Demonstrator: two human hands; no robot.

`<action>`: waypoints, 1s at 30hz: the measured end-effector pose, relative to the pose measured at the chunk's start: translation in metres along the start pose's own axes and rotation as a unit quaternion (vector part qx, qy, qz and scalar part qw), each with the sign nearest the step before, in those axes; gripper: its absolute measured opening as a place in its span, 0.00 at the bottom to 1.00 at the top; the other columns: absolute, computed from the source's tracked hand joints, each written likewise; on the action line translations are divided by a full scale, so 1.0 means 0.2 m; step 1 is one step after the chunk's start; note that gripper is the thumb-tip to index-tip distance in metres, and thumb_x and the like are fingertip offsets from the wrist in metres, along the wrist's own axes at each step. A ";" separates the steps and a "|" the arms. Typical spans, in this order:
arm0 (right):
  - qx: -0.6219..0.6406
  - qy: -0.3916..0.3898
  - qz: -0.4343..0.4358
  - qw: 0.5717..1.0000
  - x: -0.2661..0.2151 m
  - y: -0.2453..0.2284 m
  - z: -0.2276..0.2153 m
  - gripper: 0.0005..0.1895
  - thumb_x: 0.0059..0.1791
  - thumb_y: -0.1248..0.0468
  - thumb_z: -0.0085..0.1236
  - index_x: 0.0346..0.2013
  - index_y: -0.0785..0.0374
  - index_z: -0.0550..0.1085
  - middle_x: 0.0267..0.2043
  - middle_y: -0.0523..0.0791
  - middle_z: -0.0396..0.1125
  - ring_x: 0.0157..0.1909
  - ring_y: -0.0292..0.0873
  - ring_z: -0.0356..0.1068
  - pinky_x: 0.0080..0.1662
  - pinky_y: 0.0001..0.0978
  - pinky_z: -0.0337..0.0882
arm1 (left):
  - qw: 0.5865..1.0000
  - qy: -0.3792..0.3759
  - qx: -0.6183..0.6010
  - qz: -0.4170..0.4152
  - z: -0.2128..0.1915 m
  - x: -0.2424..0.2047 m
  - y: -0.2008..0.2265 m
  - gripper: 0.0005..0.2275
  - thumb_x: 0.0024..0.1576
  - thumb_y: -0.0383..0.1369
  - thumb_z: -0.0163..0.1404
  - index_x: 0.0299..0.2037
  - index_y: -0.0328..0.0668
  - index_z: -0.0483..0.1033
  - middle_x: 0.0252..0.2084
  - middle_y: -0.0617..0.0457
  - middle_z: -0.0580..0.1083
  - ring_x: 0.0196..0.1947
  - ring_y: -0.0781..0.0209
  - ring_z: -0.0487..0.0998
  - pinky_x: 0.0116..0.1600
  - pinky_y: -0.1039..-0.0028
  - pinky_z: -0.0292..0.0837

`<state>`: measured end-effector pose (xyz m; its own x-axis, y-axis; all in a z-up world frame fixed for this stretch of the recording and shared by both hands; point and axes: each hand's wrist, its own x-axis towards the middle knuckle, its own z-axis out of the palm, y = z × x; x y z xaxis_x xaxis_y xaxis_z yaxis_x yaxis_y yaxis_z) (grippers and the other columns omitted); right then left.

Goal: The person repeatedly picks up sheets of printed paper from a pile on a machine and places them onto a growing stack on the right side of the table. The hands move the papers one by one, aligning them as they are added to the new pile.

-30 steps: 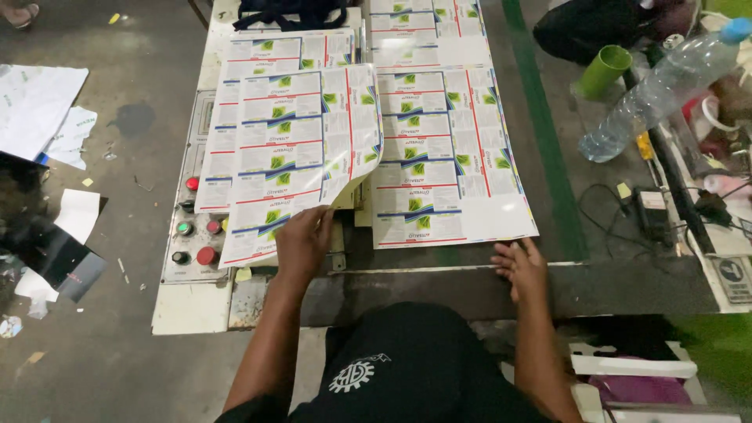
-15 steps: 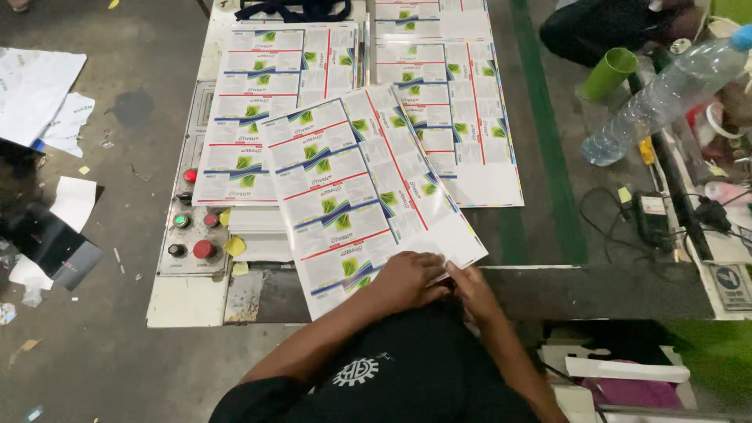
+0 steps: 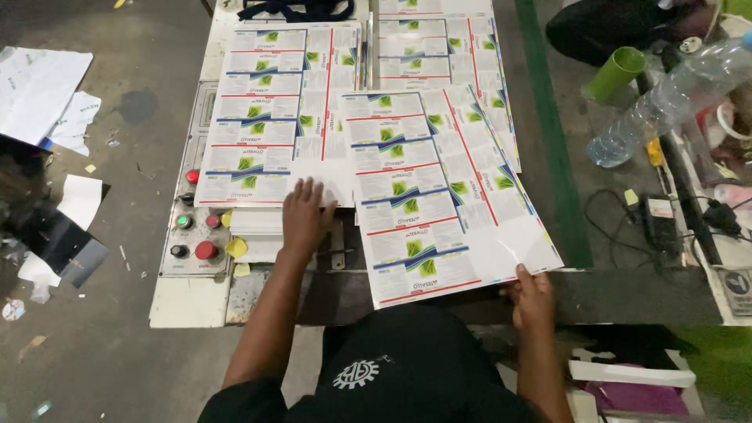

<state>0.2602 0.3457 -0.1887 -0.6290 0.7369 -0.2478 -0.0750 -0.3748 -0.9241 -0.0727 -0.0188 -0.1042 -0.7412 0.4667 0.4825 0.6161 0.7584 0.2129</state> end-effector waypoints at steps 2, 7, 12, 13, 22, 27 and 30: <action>0.001 0.004 0.006 1.000 -0.01 0.01 -0.06 0.16 0.55 0.62 0.55 0.58 0.61 0.71 0.41 0.43 0.72 0.33 0.37 0.70 0.30 0.32 0.72 | 0.999 -0.045 0.026 -0.003 -0.03 -0.01 0.01 0.33 0.53 0.49 0.57 0.60 0.26 0.69 0.65 0.31 0.67 0.66 0.34 0.64 0.64 0.47 0.57; -0.002 0.027 0.010 1.000 -0.03 0.04 -0.17 0.17 0.55 0.62 0.55 0.59 0.60 0.71 0.42 0.43 0.73 0.32 0.36 0.70 0.28 0.32 0.72 | 0.990 -0.110 0.083 0.016 -0.02 -0.07 0.01 0.37 0.48 0.48 0.56 0.61 0.23 0.64 0.67 0.28 0.65 0.68 0.33 0.62 0.66 0.45 0.58; -0.013 0.058 0.019 0.998 -0.04 0.08 -0.28 0.14 0.56 0.62 0.53 0.57 0.60 0.72 0.41 0.43 0.72 0.34 0.38 0.72 0.30 0.31 0.72 | 0.989 -0.109 0.051 0.086 -0.03 -0.03 -0.12 0.10 0.59 0.35 0.50 0.42 0.36 0.76 0.52 0.36 0.78 0.52 0.42 0.80 0.51 0.57 0.76; -0.013 0.061 0.021 0.998 -0.06 0.07 -0.28 0.14 0.56 0.62 0.53 0.57 0.60 0.72 0.41 0.43 0.72 0.34 0.38 0.72 0.30 0.31 0.72 | 0.989 -0.112 0.050 0.088 -0.11 0.01 -0.09 0.10 0.59 0.35 0.50 0.42 0.36 0.76 0.52 0.36 0.78 0.52 0.42 0.80 0.51 0.57 0.76; -0.026 0.064 0.012 0.998 -0.17 0.02 -0.26 0.14 0.57 0.63 0.52 0.57 0.62 0.72 0.42 0.44 0.73 0.35 0.39 0.73 0.31 0.31 0.72 | 0.996 0.027 -0.053 0.063 -0.58 0.12 0.26 0.04 0.61 0.31 0.54 0.38 0.42 0.80 0.30 0.45 0.78 0.30 0.42 0.78 0.36 0.55 0.72; -0.028 0.061 0.017 0.998 -0.21 0.03 -0.21 0.14 0.57 0.63 0.52 0.58 0.62 0.72 0.41 0.44 0.73 0.33 0.39 0.72 0.31 0.32 0.72 | 0.998 0.012 -0.055 0.027 -0.45 0.03 0.27 0.06 0.61 0.34 0.55 0.36 0.42 0.79 0.30 0.45 0.77 0.30 0.42 0.78 0.36 0.54 0.72; -0.028 0.076 0.034 0.996 -0.23 0.08 -0.20 0.14 0.57 0.63 0.52 0.57 0.62 0.71 0.42 0.44 0.73 0.33 0.39 0.73 0.31 0.32 0.71 | 0.998 -0.015 -0.059 -0.008 -0.39 -0.01 0.26 0.06 0.60 0.35 0.55 0.34 0.44 0.79 0.29 0.45 0.78 0.29 0.41 0.78 0.35 0.53 0.71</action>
<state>0.3182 0.3284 -0.2039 -0.5064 0.7894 -0.3471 0.0093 -0.3976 -0.9175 -0.0178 -0.0156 -0.0287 -0.7574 0.4706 0.4526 0.6306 0.7072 0.3197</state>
